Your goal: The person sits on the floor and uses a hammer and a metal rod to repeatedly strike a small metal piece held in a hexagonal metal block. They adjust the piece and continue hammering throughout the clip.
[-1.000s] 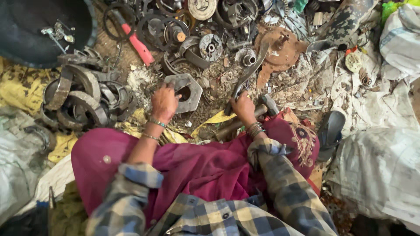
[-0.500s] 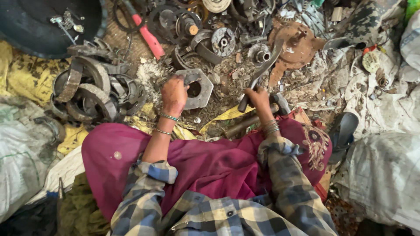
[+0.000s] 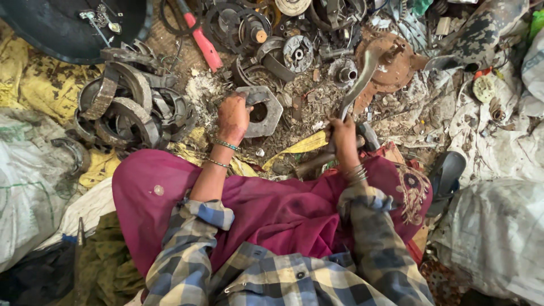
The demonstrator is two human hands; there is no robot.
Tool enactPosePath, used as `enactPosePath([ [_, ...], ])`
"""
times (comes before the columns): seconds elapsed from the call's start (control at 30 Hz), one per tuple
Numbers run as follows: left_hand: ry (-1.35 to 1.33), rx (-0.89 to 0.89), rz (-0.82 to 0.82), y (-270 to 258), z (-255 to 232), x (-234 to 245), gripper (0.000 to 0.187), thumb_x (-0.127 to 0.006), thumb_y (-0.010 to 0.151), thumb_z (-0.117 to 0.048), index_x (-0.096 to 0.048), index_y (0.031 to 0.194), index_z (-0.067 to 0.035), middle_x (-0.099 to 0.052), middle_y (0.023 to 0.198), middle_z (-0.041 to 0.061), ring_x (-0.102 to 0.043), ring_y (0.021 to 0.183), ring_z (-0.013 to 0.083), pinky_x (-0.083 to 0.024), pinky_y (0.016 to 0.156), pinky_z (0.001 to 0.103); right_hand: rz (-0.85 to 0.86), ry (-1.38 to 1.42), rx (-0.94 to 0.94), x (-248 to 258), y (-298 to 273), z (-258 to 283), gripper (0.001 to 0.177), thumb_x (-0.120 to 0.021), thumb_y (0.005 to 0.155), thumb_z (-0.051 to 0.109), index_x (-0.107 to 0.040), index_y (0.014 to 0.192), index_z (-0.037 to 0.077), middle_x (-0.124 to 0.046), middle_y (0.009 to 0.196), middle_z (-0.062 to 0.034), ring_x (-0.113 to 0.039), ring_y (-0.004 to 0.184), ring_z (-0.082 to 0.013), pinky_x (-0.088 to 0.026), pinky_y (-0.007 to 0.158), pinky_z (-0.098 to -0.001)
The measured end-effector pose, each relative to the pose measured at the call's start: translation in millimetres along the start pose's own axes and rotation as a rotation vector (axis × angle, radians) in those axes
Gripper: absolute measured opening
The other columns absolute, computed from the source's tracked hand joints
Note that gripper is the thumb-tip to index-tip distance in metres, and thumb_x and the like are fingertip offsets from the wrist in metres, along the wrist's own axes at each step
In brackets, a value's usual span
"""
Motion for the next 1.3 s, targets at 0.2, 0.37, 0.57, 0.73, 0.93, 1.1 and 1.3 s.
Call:
enactPosePath([
  [0.2,-0.116,0.001,-0.01,-10.2,-8.2,9.1,0.027,-0.082,0.087,-0.027,-0.075,0.101,-0.004,-0.073,0.089,0.021,-0.071,0.083,0.0399,-0.056,0.074,0.048,-0.104,-0.406,0.487,-34.0,-84.4,61.2,0.044,-0.057,0.1,0.006,-0.039,0.14,0.001,-0.067,0.078,-0.0045,-0.065,0.061,-0.0099,-0.057,0.053,-0.0267],
  [0.37,-0.178,-0.053,-0.045,-18.9,-18.4,13.9,0.034,-0.082,0.079,-0.028,-0.077,0.101,-0.003,-0.074,0.092,0.02,-0.072,0.084,0.0394,-0.056,0.074,0.046,0.028,-0.483,0.531,-64.4,-126.9,73.4,0.04,-0.055,0.106,0.012,-0.037,0.139,-0.001,-0.063,0.077,-0.0047,-0.059,0.055,-0.0121,-0.051,0.045,-0.0296],
  [0.57,-0.164,-0.009,0.032,-22.1,-20.8,13.0,0.034,-0.083,0.077,-0.028,-0.079,0.103,-0.007,-0.073,0.086,0.019,-0.072,0.081,0.0385,-0.054,0.073,0.048,0.224,-0.527,0.401,-87.6,-151.2,61.9,0.039,-0.056,0.106,0.019,-0.044,0.139,0.001,-0.058,0.067,-0.0052,-0.055,0.05,-0.0144,-0.044,0.042,-0.0328],
  [0.73,-0.105,-0.035,0.016,-28.8,-24.4,3.9,0.024,-0.083,0.08,-0.028,-0.076,0.086,-0.006,-0.072,0.081,0.019,-0.071,0.08,0.0383,-0.054,0.075,0.047,0.166,-0.48,0.568,-69.2,-152.7,52.0,0.035,-0.05,0.108,0.022,-0.044,0.135,0.0,-0.061,0.069,-0.0047,-0.059,0.052,-0.015,-0.047,0.044,-0.0337],
  [0.93,-0.128,-0.117,-0.031,-31.1,-22.1,-1.4,0.023,-0.083,0.077,-0.025,-0.075,0.084,-0.005,-0.071,0.082,0.02,-0.071,0.084,0.0393,-0.055,0.076,0.047,0.314,-0.917,0.503,-84.7,-124.8,-12.9,0.031,-0.05,0.11,0.024,-0.041,0.127,-0.001,-0.059,0.068,-0.0079,-0.056,0.052,-0.0219,-0.048,0.046,-0.038],
  [1.1,-0.129,-0.163,-0.059,-38.3,-30.1,-4.4,0.021,-0.081,0.077,-0.019,-0.074,0.09,-0.004,-0.072,0.086,0.019,-0.072,0.084,0.0383,-0.055,0.075,0.046,0.356,-0.8,0.181,-84.1,-131.7,-12.2,0.033,-0.045,0.106,0.025,-0.039,0.131,0.005,-0.055,0.064,-0.0056,-0.052,0.044,-0.0183,-0.048,0.037,-0.0371],
  [1.3,-0.095,-0.112,0.0,-30.6,-26.5,-10.4,0.02,-0.081,0.078,-0.021,-0.073,0.086,-0.004,-0.072,0.085,0.021,-0.071,0.083,0.04,-0.056,0.072,0.048,0.09,-0.432,0.686,-63.9,-149.8,32.6,0.027,-0.051,0.108,0.023,-0.045,0.117,-0.002,-0.062,0.066,-0.014,-0.059,0.051,-0.0241,-0.047,0.044,-0.0421],
])
Point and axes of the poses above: each hand's wrist, its own y-axis towards the middle knuckle, its own x-axis out of the back of the hand, z = x × y, the point moved 5 cm from there along y, towards the middle knuckle
